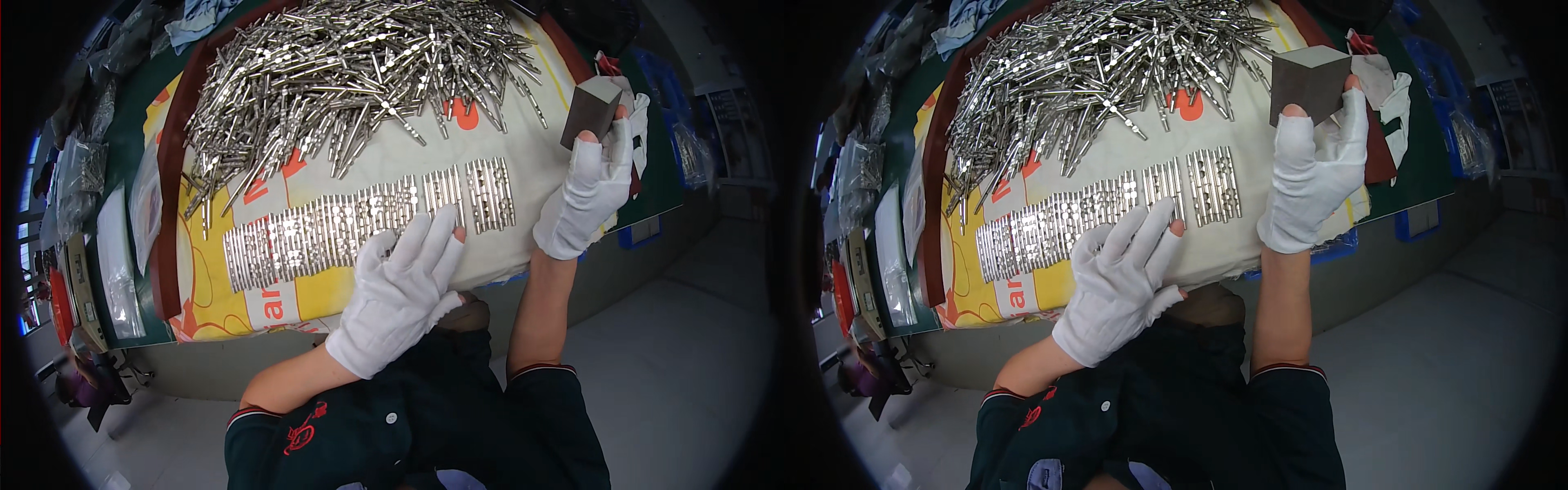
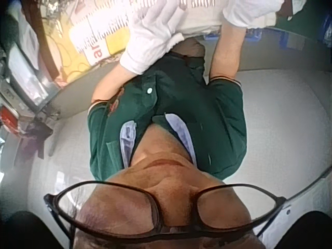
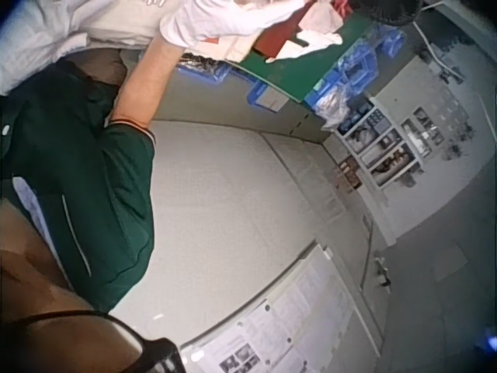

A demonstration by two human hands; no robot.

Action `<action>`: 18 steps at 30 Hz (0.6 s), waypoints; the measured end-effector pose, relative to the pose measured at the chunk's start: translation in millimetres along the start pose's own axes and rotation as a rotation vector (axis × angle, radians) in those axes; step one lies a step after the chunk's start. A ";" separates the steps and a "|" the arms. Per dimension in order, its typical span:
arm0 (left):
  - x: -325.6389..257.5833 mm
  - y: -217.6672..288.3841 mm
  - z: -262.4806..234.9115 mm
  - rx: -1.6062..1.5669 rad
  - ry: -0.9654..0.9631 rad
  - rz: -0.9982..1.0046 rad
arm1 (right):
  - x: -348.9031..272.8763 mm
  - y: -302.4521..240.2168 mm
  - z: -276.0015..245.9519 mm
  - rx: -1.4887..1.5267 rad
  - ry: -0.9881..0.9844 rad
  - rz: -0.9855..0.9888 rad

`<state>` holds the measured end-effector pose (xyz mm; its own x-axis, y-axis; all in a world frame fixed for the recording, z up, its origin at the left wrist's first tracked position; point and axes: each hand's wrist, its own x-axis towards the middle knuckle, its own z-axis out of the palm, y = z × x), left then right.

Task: Sorting small metal pins into rows on a workbench and then packing them into clear plastic bags.

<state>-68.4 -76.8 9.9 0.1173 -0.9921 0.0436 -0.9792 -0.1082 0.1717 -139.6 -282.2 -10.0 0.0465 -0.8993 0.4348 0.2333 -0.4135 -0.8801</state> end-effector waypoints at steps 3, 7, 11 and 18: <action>-5.7 -2.6 -1.5 0.017 0.008 -0.025 | 0.0 -2.2 0.3 0.004 0.004 0.011; -9.6 -3.6 -1.9 0.015 -0.003 -0.054 | -1.3 -5.3 2.1 0.054 -0.013 0.042; -9.6 -5.0 -3.5 -0.023 -0.009 -0.068 | -1.2 -5.6 1.9 0.032 -0.013 0.043; 6.7 8.6 -2.3 -0.027 0.035 0.043 | -1.6 -13.1 2.4 0.001 0.043 -0.007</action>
<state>-75.7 -84.3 14.0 0.0810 -0.9930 0.0857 -0.9787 -0.0630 0.1952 -140.4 -274.9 1.3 0.0033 -0.9017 0.4324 0.2345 -0.4197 -0.8769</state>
